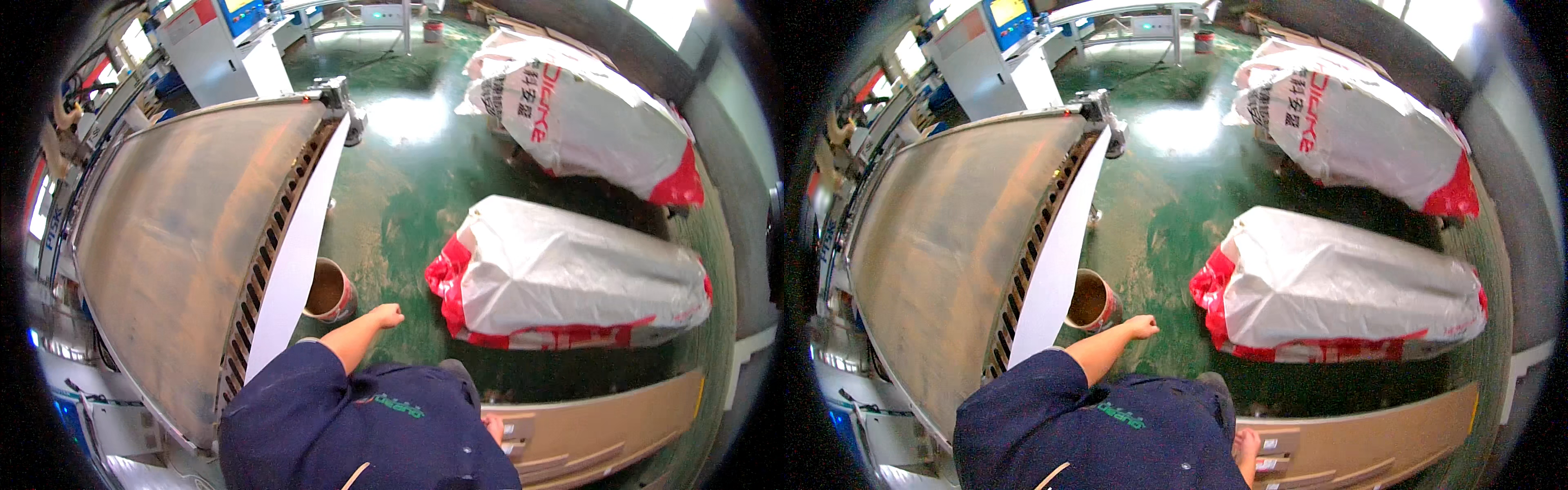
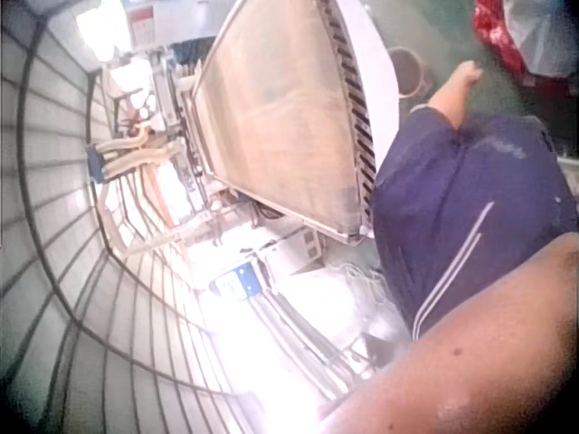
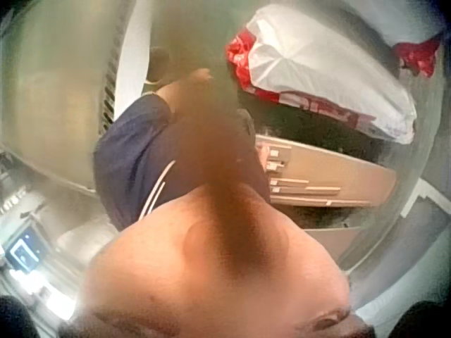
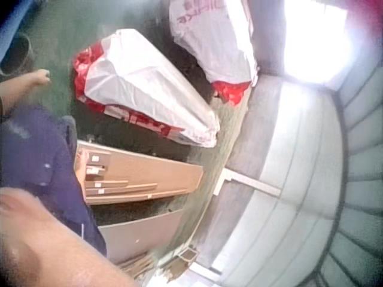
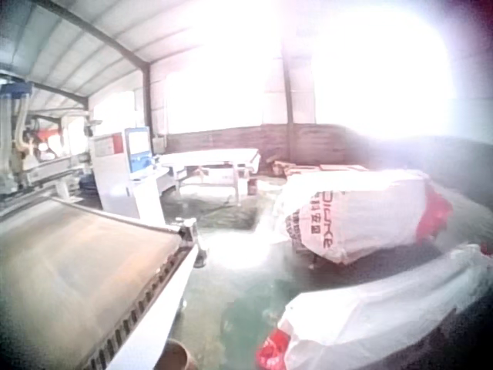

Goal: The person peels small white labels from a backing sheet and applies them to several wooden furniture components on a large assembly machine.

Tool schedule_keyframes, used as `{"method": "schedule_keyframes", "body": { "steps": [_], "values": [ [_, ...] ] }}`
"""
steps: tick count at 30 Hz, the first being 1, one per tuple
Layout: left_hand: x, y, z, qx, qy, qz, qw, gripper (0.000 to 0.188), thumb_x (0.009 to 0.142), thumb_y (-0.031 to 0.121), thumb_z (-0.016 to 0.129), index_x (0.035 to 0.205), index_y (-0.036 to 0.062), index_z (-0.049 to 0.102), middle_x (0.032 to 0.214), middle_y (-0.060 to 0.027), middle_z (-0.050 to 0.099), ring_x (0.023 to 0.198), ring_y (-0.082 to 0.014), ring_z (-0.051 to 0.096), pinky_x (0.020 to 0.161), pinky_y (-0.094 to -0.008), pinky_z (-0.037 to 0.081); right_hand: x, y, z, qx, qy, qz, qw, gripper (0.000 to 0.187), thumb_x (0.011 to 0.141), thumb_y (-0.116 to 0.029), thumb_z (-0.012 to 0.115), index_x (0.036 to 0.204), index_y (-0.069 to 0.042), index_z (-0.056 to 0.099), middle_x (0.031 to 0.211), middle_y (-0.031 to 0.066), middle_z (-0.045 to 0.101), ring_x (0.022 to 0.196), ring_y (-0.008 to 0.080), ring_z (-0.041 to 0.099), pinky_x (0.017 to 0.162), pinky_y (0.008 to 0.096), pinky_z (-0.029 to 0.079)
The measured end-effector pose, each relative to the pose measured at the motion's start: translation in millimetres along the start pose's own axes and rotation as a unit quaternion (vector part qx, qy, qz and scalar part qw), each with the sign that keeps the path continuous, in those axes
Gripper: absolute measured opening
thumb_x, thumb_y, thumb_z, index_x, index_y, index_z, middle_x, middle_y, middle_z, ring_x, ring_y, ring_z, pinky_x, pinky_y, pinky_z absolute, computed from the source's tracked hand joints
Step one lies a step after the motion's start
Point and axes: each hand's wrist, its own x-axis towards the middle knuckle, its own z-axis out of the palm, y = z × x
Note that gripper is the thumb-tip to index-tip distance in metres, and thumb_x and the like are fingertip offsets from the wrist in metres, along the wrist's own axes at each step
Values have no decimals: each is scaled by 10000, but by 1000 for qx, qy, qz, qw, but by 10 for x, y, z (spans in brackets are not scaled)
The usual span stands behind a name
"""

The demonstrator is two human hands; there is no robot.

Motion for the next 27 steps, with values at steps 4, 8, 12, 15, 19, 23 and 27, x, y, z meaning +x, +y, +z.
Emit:
{"method": "schedule_keyframes", "body": {
  "steps": [4, 8, 12, 15, 19, 23, 27],
  "values": [
    [191, -652, -208, -76, 126, -12, 989, 387, 832, 356, 610, 1040, 49, 719, 1049, -199, 712, 1020, -338, 676, 902, -433, 515, 1226, -160, -251, -152, -123, 78, 978, 125, 870, -132, 540, 957, -44, 553, 735, 115, 609, 548, 213, 595, 447, 338, 485],
    [441, -760, -452, -133, 118, -96, 979, 409, 831, 378, 589, 966, 20, 734, 1014, -236, 700, 975, -362, 683, 860, -464, 525, 2072, -1272, -181, -184, -59, 83, 978, 130, 850, -170, 549, 839, -41, 560, 674, 111, 584, 524, 226, 570, 451, 364, 460],
    [1132, -1713, -136, 7, 71, -59, 996, 459, 822, 392, 527, 850, -19, 732, 929, -255, 697, 880, -402, 679, 810, -493, 521, 2900, -2896, 1096, -183, -29, 11, 983, 224, 837, -231, 576, 699, -55, 579, 604, 101, 551, 495, 235, 522, 452, 387, 396],
    [721, -1339, -420, -215, 90, -235, 944, 401, 842, 384, 583, 812, 23, 755, 804, -215, 708, 781, -354, 687, 780, -464, 524, 3562, -3980, 2625, -213, -117, -91, 966, 56, 837, -90, 542, 881, -56, 542, 632, 118, 538, 499, 213, 535, 420, 357, 450],
    [1164, -1246, -855, -216, 66, -252, 941, 453, 839, 437, 614, 780, 8, 746, 725, -178, 698, 686, -328, 676, 711, -446, 527, 3343, -5167, 4717, -294, -203, -178, 917, 139, 870, -96, 537, 965, -17, 601, 760, 108, 628, 587, 190, 598, 502, 314, 477],
    [2109, -1246, -1651, -255, 42, -234, 937, 417, 838, 381, 613, 863, -16, 740, 754, -149, 706, 653, -290, 672, 668, -461, 527, 3155, -5583, 6166, -318, -288, -286, 857, 206, 888, -125, 610, 1061, -18, 645, 859, 95, 680, 700, 167, 642, 623, 312, 511],
    [3481, -989, -2899, -391, 62, -229, 889, 363, 839, 341, 588, 751, 4, 689, 626, -116, 648, 575, -260, 633, 532, -429, 475, 3556, -5435, 6476, -416, -296, -273, 815, 213, 897, -145, 645, 1062, -12, 662, 861, 83, 690, 696, 159, 641, 629, 314, 515]
  ]
}}
